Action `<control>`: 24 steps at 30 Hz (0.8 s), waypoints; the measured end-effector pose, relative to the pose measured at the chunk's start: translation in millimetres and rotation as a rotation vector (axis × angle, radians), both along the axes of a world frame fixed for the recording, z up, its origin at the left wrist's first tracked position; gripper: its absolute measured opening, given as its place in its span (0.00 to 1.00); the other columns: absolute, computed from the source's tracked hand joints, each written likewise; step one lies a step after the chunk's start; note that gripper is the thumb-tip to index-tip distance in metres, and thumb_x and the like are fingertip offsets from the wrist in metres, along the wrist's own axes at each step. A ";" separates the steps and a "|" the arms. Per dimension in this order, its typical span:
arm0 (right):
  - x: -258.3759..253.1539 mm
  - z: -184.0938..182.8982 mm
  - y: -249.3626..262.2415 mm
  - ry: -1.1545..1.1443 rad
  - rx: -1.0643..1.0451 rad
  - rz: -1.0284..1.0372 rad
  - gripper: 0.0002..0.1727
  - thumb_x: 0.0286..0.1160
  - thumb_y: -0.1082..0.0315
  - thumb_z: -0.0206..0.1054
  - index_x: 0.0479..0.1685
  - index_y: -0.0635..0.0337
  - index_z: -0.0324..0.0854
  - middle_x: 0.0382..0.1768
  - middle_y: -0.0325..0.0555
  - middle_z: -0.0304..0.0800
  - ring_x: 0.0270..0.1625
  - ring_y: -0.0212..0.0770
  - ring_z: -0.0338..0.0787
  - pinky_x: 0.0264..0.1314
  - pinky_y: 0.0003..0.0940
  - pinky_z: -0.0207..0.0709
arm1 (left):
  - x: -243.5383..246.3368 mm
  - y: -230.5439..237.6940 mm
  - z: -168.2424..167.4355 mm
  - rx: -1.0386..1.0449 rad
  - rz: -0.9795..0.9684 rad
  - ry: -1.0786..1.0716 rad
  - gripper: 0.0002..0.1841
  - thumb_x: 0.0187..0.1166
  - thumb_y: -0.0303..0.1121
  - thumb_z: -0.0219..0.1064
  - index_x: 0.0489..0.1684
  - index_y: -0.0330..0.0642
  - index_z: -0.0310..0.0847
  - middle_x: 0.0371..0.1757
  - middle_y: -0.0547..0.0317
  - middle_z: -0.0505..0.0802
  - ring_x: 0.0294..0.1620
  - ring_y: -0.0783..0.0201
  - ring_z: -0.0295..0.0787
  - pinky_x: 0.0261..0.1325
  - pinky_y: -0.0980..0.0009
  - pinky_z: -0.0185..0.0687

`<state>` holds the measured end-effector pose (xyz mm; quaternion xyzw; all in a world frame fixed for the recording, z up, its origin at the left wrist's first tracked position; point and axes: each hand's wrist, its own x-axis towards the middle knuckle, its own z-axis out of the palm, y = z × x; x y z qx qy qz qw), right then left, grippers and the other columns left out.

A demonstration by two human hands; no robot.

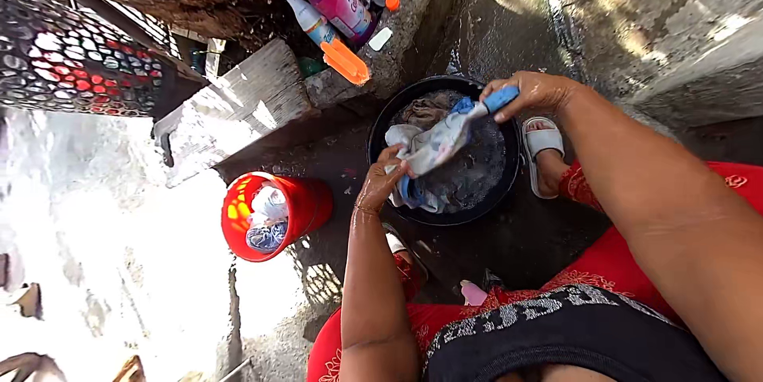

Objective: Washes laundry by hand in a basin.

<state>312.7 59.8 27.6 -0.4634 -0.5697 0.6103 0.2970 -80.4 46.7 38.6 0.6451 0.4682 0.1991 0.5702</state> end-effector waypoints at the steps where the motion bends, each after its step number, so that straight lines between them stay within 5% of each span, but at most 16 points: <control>1: -0.8 4.1 1.2 -0.139 -0.041 0.081 0.17 0.53 0.73 0.82 0.45 0.64 0.90 0.59 0.50 0.88 0.62 0.43 0.85 0.68 0.44 0.78 | -0.4 0.5 -6.1 -0.022 -0.057 0.106 0.13 0.80 0.33 0.64 0.32 0.36 0.93 0.81 0.41 0.77 0.85 0.50 0.68 0.82 0.52 0.68; 3: -11.8 -11.4 1.0 -0.402 -0.098 0.097 0.23 0.55 0.67 0.88 0.52 0.65 0.92 0.74 0.62 0.79 0.78 0.58 0.75 0.80 0.59 0.67 | 7.5 -1.4 -28.8 -0.025 -0.063 0.232 0.15 0.75 0.38 0.74 0.53 0.39 0.94 0.89 0.34 0.64 0.92 0.39 0.54 0.87 0.42 0.59; 6: -47.9 -71.4 -11.2 -0.606 -0.187 0.023 0.55 0.49 0.60 0.92 0.86 0.60 0.68 0.90 0.81 0.44 0.89 0.80 0.54 0.84 0.76 0.57 | 32.0 -5.2 -79.8 -0.091 -0.040 0.517 0.58 0.53 0.50 0.90 0.93 0.55 0.61 0.97 0.37 0.32 0.96 0.30 0.25 0.89 0.28 0.44; 9: -86.6 -119.2 -25.5 -0.674 -0.298 -0.046 0.73 0.44 0.60 0.94 0.98 0.44 0.44 0.92 0.78 0.20 0.89 0.88 0.43 0.82 0.81 0.55 | 59.1 -7.8 -124.6 -0.248 -0.217 0.809 0.74 0.47 0.56 0.92 0.99 0.69 0.32 0.94 0.40 0.17 0.92 0.25 0.08 0.76 0.09 0.31; 11: -101.8 -146.4 -30.1 -0.739 -0.292 -0.069 0.72 0.46 0.65 0.93 0.98 0.39 0.44 0.93 0.77 0.23 0.88 0.88 0.48 0.78 0.82 0.59 | 68.9 -9.2 -148.2 -0.305 -0.308 0.909 0.77 0.46 0.59 0.91 0.98 0.72 0.24 0.93 0.37 0.16 0.91 0.23 0.07 0.72 0.06 0.29; 13: -102.6 -168.7 -29.3 -0.832 -0.308 -0.031 0.66 0.54 0.61 0.89 0.97 0.39 0.46 0.90 0.81 0.42 0.82 0.86 0.63 0.70 0.82 0.68 | 76.6 -8.2 -166.9 -0.324 -0.356 0.957 0.79 0.45 0.64 0.89 0.97 0.70 0.19 0.93 0.32 0.19 0.91 0.21 0.10 0.72 0.06 0.31; 15: -101.4 -178.5 -22.9 -0.940 -0.345 0.058 0.55 0.63 0.52 0.84 0.94 0.48 0.55 0.79 0.79 0.69 0.77 0.80 0.74 0.70 0.79 0.70 | 78.6 -6.2 -180.3 -0.335 -0.358 0.974 0.78 0.46 0.69 0.86 0.98 0.67 0.20 0.94 0.31 0.26 0.93 0.22 0.16 0.74 0.09 0.34; 17: -105.8 -176.4 -11.5 -1.015 -0.404 0.139 0.43 0.74 0.50 0.76 0.87 0.59 0.66 0.77 0.71 0.76 0.80 0.72 0.74 0.78 0.74 0.66 | 79.8 -3.2 -189.2 -0.336 -0.336 0.962 0.70 0.54 0.68 0.82 0.99 0.62 0.32 0.96 0.33 0.40 0.95 0.27 0.30 0.80 0.15 0.38; 20: -119.3 -172.8 -5.7 -1.058 -0.547 0.235 0.29 0.86 0.59 0.62 0.80 0.69 0.71 0.80 0.71 0.71 0.83 0.72 0.71 0.81 0.73 0.62 | 84.8 -9.6 -195.2 -0.326 -0.291 0.941 0.43 0.79 0.46 0.68 0.95 0.45 0.54 0.90 0.34 0.65 0.92 0.33 0.55 0.86 0.28 0.48; 22: -122.7 -170.5 -7.7 -1.025 -0.649 0.312 0.28 0.93 0.64 0.53 0.84 0.74 0.65 0.85 0.73 0.65 0.89 0.70 0.62 0.89 0.66 0.53 | 88.8 -17.4 -196.3 -0.360 -0.251 0.906 0.29 0.90 0.35 0.56 0.90 0.36 0.61 0.88 0.32 0.68 0.92 0.35 0.57 0.90 0.37 0.49; 24: -123.9 -169.8 -9.5 -1.044 -0.668 0.386 0.28 0.93 0.67 0.52 0.84 0.80 0.61 0.87 0.76 0.60 0.91 0.71 0.56 0.92 0.62 0.47 | 89.3 -17.1 -192.0 -0.512 -0.301 0.901 0.27 0.92 0.34 0.52 0.86 0.28 0.64 0.88 0.29 0.66 0.93 0.33 0.52 0.92 0.41 0.44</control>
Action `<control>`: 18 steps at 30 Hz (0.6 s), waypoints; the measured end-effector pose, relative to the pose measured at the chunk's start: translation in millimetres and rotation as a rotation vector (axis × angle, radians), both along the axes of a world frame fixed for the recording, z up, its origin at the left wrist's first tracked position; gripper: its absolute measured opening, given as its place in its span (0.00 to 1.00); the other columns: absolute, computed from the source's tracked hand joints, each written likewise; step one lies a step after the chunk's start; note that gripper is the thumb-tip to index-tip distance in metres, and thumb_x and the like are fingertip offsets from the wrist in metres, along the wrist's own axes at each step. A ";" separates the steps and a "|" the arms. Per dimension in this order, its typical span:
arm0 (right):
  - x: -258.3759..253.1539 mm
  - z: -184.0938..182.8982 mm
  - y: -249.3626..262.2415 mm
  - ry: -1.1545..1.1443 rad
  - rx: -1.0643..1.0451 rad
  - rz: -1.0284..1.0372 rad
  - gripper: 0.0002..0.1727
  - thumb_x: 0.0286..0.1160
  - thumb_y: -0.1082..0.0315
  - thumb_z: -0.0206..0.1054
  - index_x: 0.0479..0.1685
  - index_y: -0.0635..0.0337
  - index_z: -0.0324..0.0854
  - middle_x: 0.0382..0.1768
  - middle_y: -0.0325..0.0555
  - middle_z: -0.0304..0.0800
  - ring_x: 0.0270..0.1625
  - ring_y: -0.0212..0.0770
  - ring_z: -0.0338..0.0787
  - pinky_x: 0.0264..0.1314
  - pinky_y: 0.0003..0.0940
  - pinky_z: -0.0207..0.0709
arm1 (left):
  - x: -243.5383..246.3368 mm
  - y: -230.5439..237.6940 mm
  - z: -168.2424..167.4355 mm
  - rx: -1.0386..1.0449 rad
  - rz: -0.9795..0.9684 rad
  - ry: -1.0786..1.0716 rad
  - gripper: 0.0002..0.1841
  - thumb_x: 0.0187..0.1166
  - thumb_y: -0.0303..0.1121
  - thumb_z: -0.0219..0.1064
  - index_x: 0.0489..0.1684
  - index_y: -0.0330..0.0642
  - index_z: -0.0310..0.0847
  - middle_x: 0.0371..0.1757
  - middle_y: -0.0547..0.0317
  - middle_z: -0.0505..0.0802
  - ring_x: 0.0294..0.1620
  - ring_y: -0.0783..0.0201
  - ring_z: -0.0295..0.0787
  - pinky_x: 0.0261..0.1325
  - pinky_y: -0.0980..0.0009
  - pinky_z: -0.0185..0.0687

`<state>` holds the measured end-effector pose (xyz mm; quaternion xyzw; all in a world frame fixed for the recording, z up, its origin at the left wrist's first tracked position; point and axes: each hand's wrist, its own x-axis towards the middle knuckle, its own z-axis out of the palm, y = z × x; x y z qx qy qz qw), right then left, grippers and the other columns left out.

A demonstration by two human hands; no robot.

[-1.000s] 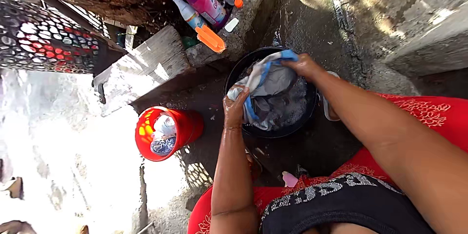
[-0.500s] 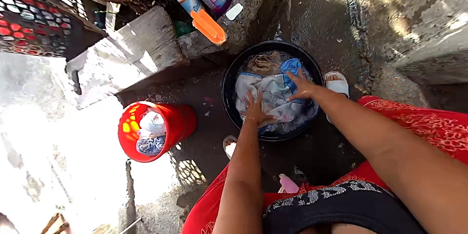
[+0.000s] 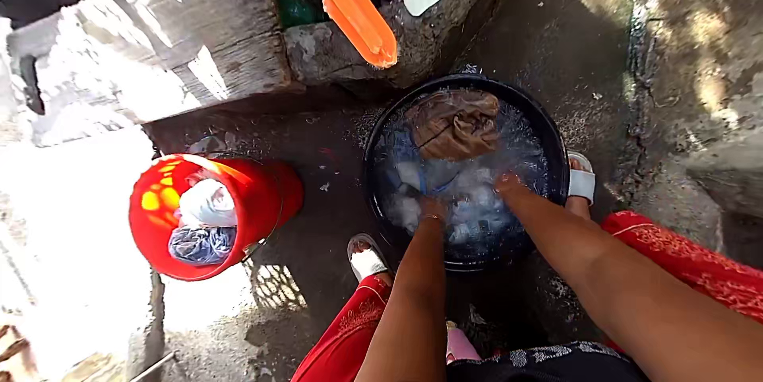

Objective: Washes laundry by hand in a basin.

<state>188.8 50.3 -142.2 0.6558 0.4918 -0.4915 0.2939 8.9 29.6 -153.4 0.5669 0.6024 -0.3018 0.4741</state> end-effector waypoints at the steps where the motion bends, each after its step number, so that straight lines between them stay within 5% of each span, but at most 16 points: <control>1: -1.6 1.2 1.5 -0.013 0.015 0.022 0.29 0.91 0.68 0.54 0.84 0.80 0.61 0.86 0.76 0.60 0.91 0.71 0.56 0.92 0.62 0.48 | -2.6 4.7 6.8 -0.105 0.000 0.007 0.27 0.93 0.36 0.53 0.85 0.26 0.64 0.89 0.29 0.66 0.93 0.35 0.53 0.93 0.42 0.45; 5: -3.2 25.8 4.1 -0.060 0.146 0.056 0.28 0.88 0.66 0.58 0.82 0.73 0.68 0.82 0.72 0.70 0.86 0.70 0.67 0.85 0.69 0.58 | -19.7 22.2 17.2 -0.210 -0.260 -0.168 0.28 0.91 0.41 0.56 0.76 0.21 0.73 0.79 0.25 0.77 0.85 0.31 0.68 0.84 0.37 0.61; 8: -4.7 73.1 4.2 -0.049 0.261 -0.013 0.29 0.75 0.63 0.69 0.74 0.69 0.75 0.72 0.70 0.80 0.75 0.69 0.80 0.69 0.70 0.72 | -21.0 20.5 45.3 0.043 0.032 -0.338 0.40 0.75 0.38 0.76 0.84 0.26 0.64 0.84 0.30 0.73 0.88 0.41 0.65 0.91 0.47 0.57; 12: -32.0 178.4 7.7 0.332 0.440 0.007 0.18 0.77 0.63 0.67 0.59 0.67 0.84 0.62 0.68 0.86 0.70 0.66 0.83 0.67 0.69 0.71 | -32.8 -2.0 77.8 0.313 0.264 -0.711 0.73 0.46 0.30 0.92 0.94 0.26 0.33 0.93 0.29 0.53 0.95 0.45 0.50 0.96 0.57 0.45; 13: -41.4 208.9 1.1 0.456 0.519 -0.007 0.16 0.76 0.64 0.68 0.52 0.70 0.84 0.57 0.68 0.87 0.65 0.65 0.84 0.66 0.66 0.71 | -32.3 -10.6 93.9 0.381 0.301 -0.764 0.70 0.44 0.27 0.92 0.92 0.23 0.37 0.92 0.26 0.55 0.94 0.43 0.52 0.96 0.56 0.45; 15: -54.4 271.6 -17.4 0.717 0.698 -0.123 0.12 0.71 0.67 0.71 0.37 0.72 0.83 0.40 0.61 0.86 0.49 0.54 0.84 0.56 0.54 0.74 | -23.9 -26.3 138.8 0.489 0.479 -0.793 0.47 0.58 0.17 0.81 0.83 0.15 0.58 0.83 0.23 0.71 0.87 0.42 0.67 0.91 0.56 0.57; 17: -59.3 330.3 -40.6 0.988 0.863 -0.287 0.10 0.65 0.70 0.74 0.24 0.62 0.78 0.26 0.38 0.78 0.33 0.28 0.76 0.40 0.28 0.70 | -11.1 -30.1 193.8 0.542 0.728 -0.759 0.27 0.82 0.15 0.59 0.81 0.17 0.60 0.78 0.31 0.77 0.78 0.56 0.74 0.83 0.67 0.65; 18: -58.3 355.9 -51.9 1.120 0.925 -0.356 0.11 0.63 0.71 0.75 0.20 0.57 0.77 0.23 0.31 0.78 0.31 0.20 0.77 0.36 0.19 0.70 | -13.0 -31.6 188.3 0.708 0.740 -0.860 0.24 0.87 0.19 0.51 0.81 0.14 0.58 0.77 0.28 0.77 0.77 0.58 0.75 0.80 0.71 0.67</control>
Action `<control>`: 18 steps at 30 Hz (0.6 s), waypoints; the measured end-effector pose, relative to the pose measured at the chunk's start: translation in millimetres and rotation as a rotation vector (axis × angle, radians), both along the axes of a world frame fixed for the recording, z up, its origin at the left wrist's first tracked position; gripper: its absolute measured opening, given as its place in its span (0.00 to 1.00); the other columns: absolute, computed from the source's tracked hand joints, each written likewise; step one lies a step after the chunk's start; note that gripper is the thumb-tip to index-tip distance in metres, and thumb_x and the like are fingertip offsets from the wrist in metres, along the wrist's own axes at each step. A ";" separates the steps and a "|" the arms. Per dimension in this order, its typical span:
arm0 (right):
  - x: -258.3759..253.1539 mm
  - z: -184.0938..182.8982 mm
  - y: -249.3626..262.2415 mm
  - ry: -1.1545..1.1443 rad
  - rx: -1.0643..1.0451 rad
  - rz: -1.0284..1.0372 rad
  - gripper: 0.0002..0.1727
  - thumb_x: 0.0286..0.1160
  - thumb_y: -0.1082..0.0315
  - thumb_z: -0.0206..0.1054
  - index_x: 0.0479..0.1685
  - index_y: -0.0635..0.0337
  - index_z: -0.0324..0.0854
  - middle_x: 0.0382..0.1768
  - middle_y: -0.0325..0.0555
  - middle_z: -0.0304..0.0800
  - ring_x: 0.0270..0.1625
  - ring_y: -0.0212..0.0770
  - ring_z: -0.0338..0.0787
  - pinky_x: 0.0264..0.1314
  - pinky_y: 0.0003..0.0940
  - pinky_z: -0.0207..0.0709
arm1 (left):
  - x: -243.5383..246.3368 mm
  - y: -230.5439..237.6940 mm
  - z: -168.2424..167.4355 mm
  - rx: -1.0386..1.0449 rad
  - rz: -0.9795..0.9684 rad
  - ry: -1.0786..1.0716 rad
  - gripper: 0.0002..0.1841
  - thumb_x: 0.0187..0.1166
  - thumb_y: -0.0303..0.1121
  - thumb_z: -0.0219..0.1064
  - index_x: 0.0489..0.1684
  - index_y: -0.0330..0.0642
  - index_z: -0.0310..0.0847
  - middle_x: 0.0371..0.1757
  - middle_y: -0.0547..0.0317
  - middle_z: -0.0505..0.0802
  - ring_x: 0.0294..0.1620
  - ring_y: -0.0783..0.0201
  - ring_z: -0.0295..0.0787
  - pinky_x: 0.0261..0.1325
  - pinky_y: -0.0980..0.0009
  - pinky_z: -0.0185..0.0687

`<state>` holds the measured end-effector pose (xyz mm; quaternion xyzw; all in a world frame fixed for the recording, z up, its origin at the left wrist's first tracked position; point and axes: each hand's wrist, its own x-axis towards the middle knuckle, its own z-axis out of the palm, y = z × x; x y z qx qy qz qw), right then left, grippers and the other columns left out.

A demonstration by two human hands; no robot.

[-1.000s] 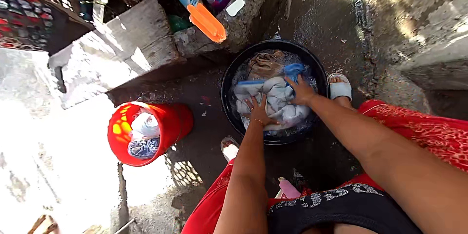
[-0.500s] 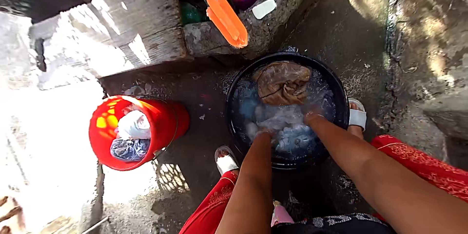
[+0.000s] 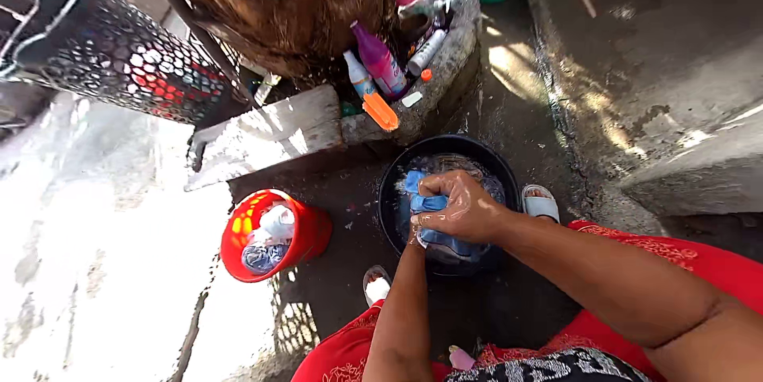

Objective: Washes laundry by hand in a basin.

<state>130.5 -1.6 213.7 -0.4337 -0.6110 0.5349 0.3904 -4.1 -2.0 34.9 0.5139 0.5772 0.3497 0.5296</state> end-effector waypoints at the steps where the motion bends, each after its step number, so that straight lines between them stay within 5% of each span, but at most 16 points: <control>1: 3.7 19.9 -9.9 0.118 0.076 -0.030 0.11 0.61 0.73 0.75 0.19 0.54 0.78 0.23 0.28 0.81 0.30 0.17 0.80 0.34 0.15 0.73 | -5.0 2.9 -26.2 0.243 0.011 -0.049 0.25 0.91 0.25 0.45 0.80 0.11 0.56 0.76 0.24 0.76 0.78 0.56 0.75 0.81 0.72 0.69; 2: 10.1 34.0 -17.7 0.210 0.162 -0.060 0.10 0.59 0.74 0.75 0.19 0.52 0.80 0.24 0.27 0.84 0.30 0.17 0.82 0.33 0.15 0.76 | -6.7 8.3 -28.7 0.287 0.045 -0.087 0.25 0.91 0.26 0.47 0.80 0.13 0.59 0.76 0.25 0.77 0.78 0.55 0.76 0.81 0.69 0.69; 4: 31.2 44.5 -25.6 0.318 0.301 -0.135 0.07 0.57 0.75 0.76 0.26 0.51 0.85 0.29 0.28 0.88 0.33 0.20 0.86 0.35 0.18 0.83 | -9.7 18.1 -15.0 0.325 0.135 0.059 0.19 0.76 0.24 0.65 0.61 0.15 0.80 0.58 0.29 0.91 0.63 0.50 0.90 0.73 0.58 0.81; 5: 45.9 41.5 -27.1 0.320 0.333 -0.190 0.08 0.57 0.75 0.77 0.28 0.49 0.86 0.30 0.28 0.89 0.33 0.21 0.87 0.36 0.19 0.84 | -10.4 18.9 1.6 0.307 0.181 0.051 0.18 0.74 0.23 0.67 0.57 0.16 0.82 0.54 0.32 0.92 0.59 0.52 0.91 0.71 0.59 0.81; 7: 80.3 23.4 -28.4 0.130 0.307 -0.343 0.10 0.56 0.71 0.78 0.25 0.46 0.81 0.26 0.26 0.84 0.28 0.22 0.83 0.30 0.20 0.79 | -9.8 21.9 18.7 0.275 0.349 -0.241 0.14 0.82 0.21 0.54 0.59 0.18 0.76 0.50 0.41 0.89 0.54 0.62 0.88 0.65 0.66 0.84; 9: 111.6 -7.0 -25.9 -0.221 0.130 -0.398 0.13 0.56 0.65 0.82 0.32 0.55 0.81 0.27 0.39 0.85 0.30 0.33 0.85 0.34 0.34 0.81 | -6.5 24.4 43.8 0.266 0.481 -0.450 0.16 0.89 0.25 0.46 0.62 0.24 0.74 0.49 0.47 0.88 0.51 0.65 0.87 0.59 0.65 0.86; 11: 117.8 -47.3 -24.2 -0.458 -0.125 -0.261 0.37 0.55 0.59 0.88 0.65 0.65 0.78 0.51 0.63 0.89 0.54 0.58 0.89 0.61 0.59 0.82 | 3.1 17.4 71.8 0.250 0.476 -0.510 0.17 0.91 0.29 0.44 0.68 0.31 0.72 0.53 0.51 0.87 0.52 0.67 0.85 0.59 0.65 0.85; 13: 97.7 -87.5 -25.5 -0.508 -0.283 -0.100 0.67 0.43 0.60 0.94 0.92 0.62 0.54 0.80 0.73 0.70 0.80 0.69 0.73 0.81 0.67 0.67 | 25.9 1.6 102.7 0.204 0.383 -0.560 0.18 0.93 0.33 0.45 0.72 0.36 0.72 0.56 0.53 0.87 0.55 0.68 0.84 0.60 0.66 0.83; 14: 84.3 -107.2 -28.3 -0.474 -0.298 -0.037 0.76 0.38 0.61 0.96 0.96 0.62 0.44 0.88 0.74 0.55 0.89 0.70 0.61 0.88 0.65 0.59 | 40.0 -9.2 115.0 0.182 0.321 -0.592 0.18 0.93 0.36 0.45 0.71 0.40 0.72 0.55 0.57 0.87 0.53 0.70 0.84 0.59 0.67 0.84; 15: 71.4 -124.4 -32.8 -0.403 -0.287 -0.009 0.76 0.37 0.63 0.96 0.95 0.64 0.44 0.90 0.72 0.51 0.91 0.66 0.58 0.90 0.60 0.58 | 54.7 -20.0 124.5 0.166 0.259 -0.623 0.17 0.92 0.38 0.46 0.68 0.42 0.74 0.51 0.59 0.88 0.50 0.72 0.85 0.55 0.68 0.85; 16: 60.4 -137.1 -37.3 -0.286 -0.263 -0.036 0.62 0.41 0.67 0.93 0.88 0.66 0.60 0.84 0.67 0.66 0.86 0.57 0.69 0.87 0.50 0.65 | 67.6 -28.5 130.9 0.144 0.196 -0.662 0.16 0.91 0.41 0.46 0.64 0.46 0.75 0.47 0.63 0.89 0.47 0.74 0.86 0.51 0.70 0.86; 17: 52.5 -146.4 -38.6 -0.155 -0.273 -0.074 0.42 0.55 0.74 0.84 0.77 0.69 0.72 0.71 0.61 0.80 0.73 0.45 0.81 0.76 0.40 0.76 | 76.1 -33.6 133.8 0.130 0.135 -0.705 0.16 0.90 0.42 0.48 0.64 0.49 0.76 0.47 0.65 0.90 0.47 0.75 0.87 0.51 0.70 0.87; 18: 48.0 -152.8 -37.4 -0.015 -0.323 -0.107 0.28 0.68 0.77 0.74 0.72 0.71 0.75 0.64 0.58 0.84 0.64 0.41 0.84 0.68 0.37 0.80 | 80.2 -36.9 137.4 0.126 0.092 -0.741 0.16 0.90 0.41 0.48 0.65 0.49 0.77 0.48 0.66 0.90 0.48 0.75 0.87 0.53 0.70 0.87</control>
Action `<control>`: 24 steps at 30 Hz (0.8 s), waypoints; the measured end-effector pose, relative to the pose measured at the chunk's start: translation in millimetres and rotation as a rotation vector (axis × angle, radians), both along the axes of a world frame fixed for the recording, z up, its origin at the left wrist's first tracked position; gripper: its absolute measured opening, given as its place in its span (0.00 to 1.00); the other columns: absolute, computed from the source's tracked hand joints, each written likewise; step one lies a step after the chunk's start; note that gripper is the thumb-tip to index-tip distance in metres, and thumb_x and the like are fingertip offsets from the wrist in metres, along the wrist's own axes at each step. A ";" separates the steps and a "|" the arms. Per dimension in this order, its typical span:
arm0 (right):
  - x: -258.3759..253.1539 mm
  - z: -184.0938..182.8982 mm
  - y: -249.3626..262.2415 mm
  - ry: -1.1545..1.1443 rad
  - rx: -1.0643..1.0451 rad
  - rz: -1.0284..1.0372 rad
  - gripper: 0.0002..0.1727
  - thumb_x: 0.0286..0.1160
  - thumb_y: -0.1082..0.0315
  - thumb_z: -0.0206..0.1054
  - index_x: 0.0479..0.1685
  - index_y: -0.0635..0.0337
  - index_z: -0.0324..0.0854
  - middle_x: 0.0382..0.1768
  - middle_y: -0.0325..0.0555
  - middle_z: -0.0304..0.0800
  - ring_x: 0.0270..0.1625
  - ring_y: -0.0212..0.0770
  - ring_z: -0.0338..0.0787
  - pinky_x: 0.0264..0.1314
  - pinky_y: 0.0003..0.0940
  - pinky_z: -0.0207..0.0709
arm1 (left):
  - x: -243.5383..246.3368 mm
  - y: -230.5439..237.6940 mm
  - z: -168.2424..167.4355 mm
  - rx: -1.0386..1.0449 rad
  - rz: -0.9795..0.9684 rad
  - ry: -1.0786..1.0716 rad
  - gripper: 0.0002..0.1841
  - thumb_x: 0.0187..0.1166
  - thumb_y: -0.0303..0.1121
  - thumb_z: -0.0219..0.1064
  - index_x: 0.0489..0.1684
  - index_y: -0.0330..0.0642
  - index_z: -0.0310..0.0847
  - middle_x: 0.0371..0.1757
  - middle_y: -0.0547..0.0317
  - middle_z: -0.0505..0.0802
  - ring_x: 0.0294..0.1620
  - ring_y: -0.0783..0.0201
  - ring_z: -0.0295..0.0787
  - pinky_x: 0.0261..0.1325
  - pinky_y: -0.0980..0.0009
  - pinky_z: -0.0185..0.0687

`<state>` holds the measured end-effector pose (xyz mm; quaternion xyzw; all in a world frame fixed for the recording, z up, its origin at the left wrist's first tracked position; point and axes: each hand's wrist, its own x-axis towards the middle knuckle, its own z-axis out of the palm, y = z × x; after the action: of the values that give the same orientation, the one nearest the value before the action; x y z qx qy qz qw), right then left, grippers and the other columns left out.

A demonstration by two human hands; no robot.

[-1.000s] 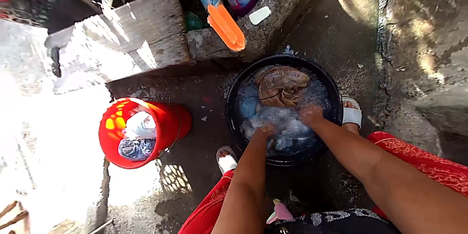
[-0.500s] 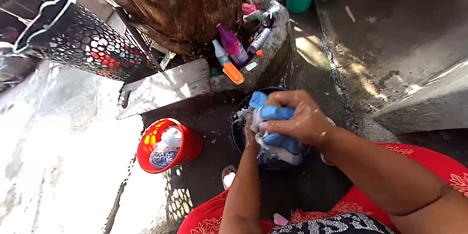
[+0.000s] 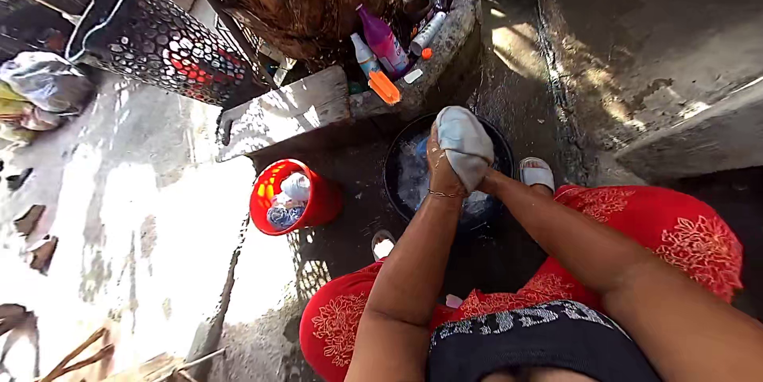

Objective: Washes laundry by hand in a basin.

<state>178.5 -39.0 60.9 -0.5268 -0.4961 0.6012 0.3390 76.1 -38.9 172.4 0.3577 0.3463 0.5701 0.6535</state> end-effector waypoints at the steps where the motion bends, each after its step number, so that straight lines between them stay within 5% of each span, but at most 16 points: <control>1: -3.2 4.3 0.9 0.095 -0.052 -0.081 0.21 0.77 0.79 0.67 0.69 0.74 0.75 0.60 0.60 0.85 0.59 0.41 0.85 0.64 0.38 0.80 | -0.3 -1.8 4.7 -0.004 -0.021 -0.039 0.16 0.91 0.41 0.46 0.64 0.50 0.77 0.48 0.66 0.90 0.49 0.74 0.88 0.55 0.69 0.87; 3: -3.3 32.1 4.6 0.159 -0.070 -0.248 0.17 0.85 0.76 0.61 0.69 0.72 0.75 0.59 0.58 0.85 0.56 0.39 0.86 0.63 0.35 0.80 | -13.8 0.6 14.9 0.008 0.003 -0.168 0.20 0.94 0.43 0.38 0.54 0.53 0.81 0.44 0.68 0.92 0.48 0.74 0.90 0.54 0.70 0.88; 4: -0.9 39.8 8.6 0.160 0.029 -0.326 0.17 0.81 0.78 0.64 0.66 0.76 0.78 0.58 0.60 0.89 0.56 0.40 0.88 0.65 0.36 0.81 | -26.9 6.5 16.8 0.061 0.026 -0.228 0.22 0.95 0.44 0.36 0.51 0.55 0.82 0.43 0.70 0.94 0.48 0.75 0.91 0.53 0.71 0.89; 7: -1.7 32.7 28.4 0.229 0.321 -0.468 0.14 0.69 0.75 0.72 0.54 0.67 0.85 0.48 0.46 0.93 0.52 0.32 0.91 0.60 0.34 0.86 | -77.1 37.7 -4.2 0.252 0.082 -0.300 0.24 0.93 0.54 0.42 0.68 0.55 0.79 0.57 0.64 0.94 0.62 0.67 0.90 0.66 0.61 0.88; 10: -19.0 56.5 34.7 0.504 0.311 -0.526 0.16 0.67 0.77 0.72 0.56 0.61 0.82 0.47 0.41 0.92 0.51 0.32 0.92 0.59 0.35 0.88 | -99.3 28.3 -61.2 0.027 0.254 -0.119 0.22 0.94 0.47 0.36 0.66 0.50 0.75 0.55 0.62 0.92 0.58 0.67 0.89 0.64 0.61 0.87; 12: -30.9 68.5 37.1 0.652 0.305 -0.554 0.17 0.68 0.78 0.70 0.57 0.60 0.81 0.46 0.41 0.93 0.51 0.34 0.92 0.59 0.36 0.89 | -95.7 9.5 -100.8 -0.170 0.197 -0.126 0.20 0.91 0.51 0.45 0.62 0.52 0.79 0.53 0.62 0.93 0.56 0.66 0.91 0.60 0.63 0.88; 13: -36.4 71.5 38.4 0.723 0.295 -0.578 0.17 0.69 0.79 0.68 0.57 0.60 0.81 0.46 0.41 0.93 0.51 0.34 0.92 0.59 0.37 0.89 | -91.3 1.5 -114.3 -0.216 0.139 -0.205 0.19 0.85 0.54 0.58 0.61 0.54 0.81 0.53 0.62 0.94 0.57 0.65 0.91 0.61 0.64 0.87; 14: -40.9 73.2 39.5 0.792 0.276 -0.606 0.16 0.72 0.79 0.66 0.58 0.60 0.79 0.46 0.41 0.92 0.52 0.34 0.92 0.59 0.37 0.89 | -85.1 -4.3 -121.6 -0.237 0.086 -0.301 0.24 0.68 0.56 0.76 0.57 0.54 0.85 0.52 0.61 0.95 0.56 0.63 0.92 0.61 0.63 0.88; 16: -47.3 76.5 40.4 0.908 0.219 -0.672 0.13 0.79 0.77 0.59 0.58 0.55 0.77 0.46 0.39 0.91 0.52 0.33 0.91 0.59 0.36 0.87 | -73.1 -10.3 -121.8 -0.204 -0.069 -0.407 0.41 0.36 0.58 0.91 0.57 0.54 0.87 0.55 0.58 0.95 0.60 0.58 0.91 0.65 0.55 0.87; 20: -48.0 73.2 42.7 1.021 0.225 -0.667 0.11 0.85 0.74 0.53 0.58 0.50 0.74 0.47 0.38 0.91 0.54 0.33 0.91 0.62 0.37 0.87 | -53.4 -6.2 -89.9 -0.019 -0.169 -0.447 0.53 0.31 0.76 0.83 0.63 0.55 0.84 0.60 0.58 0.93 0.63 0.55 0.90 0.62 0.50 0.88; 24: -31.2 58.6 34.7 0.844 0.381 -0.364 0.18 0.71 0.71 0.71 0.59 0.47 0.76 0.50 0.32 0.92 0.56 0.32 0.91 0.63 0.37 0.88 | -59.0 2.5 -47.6 0.020 0.125 -0.531 0.43 0.37 0.75 0.82 0.50 0.56 0.87 0.47 0.63 0.96 0.53 0.62 0.93 0.60 0.59 0.89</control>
<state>147.3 -4.3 119.4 -0.2442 -0.3164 0.5918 0.7000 17.1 -36.4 124.7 0.1802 0.1784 0.6866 0.6814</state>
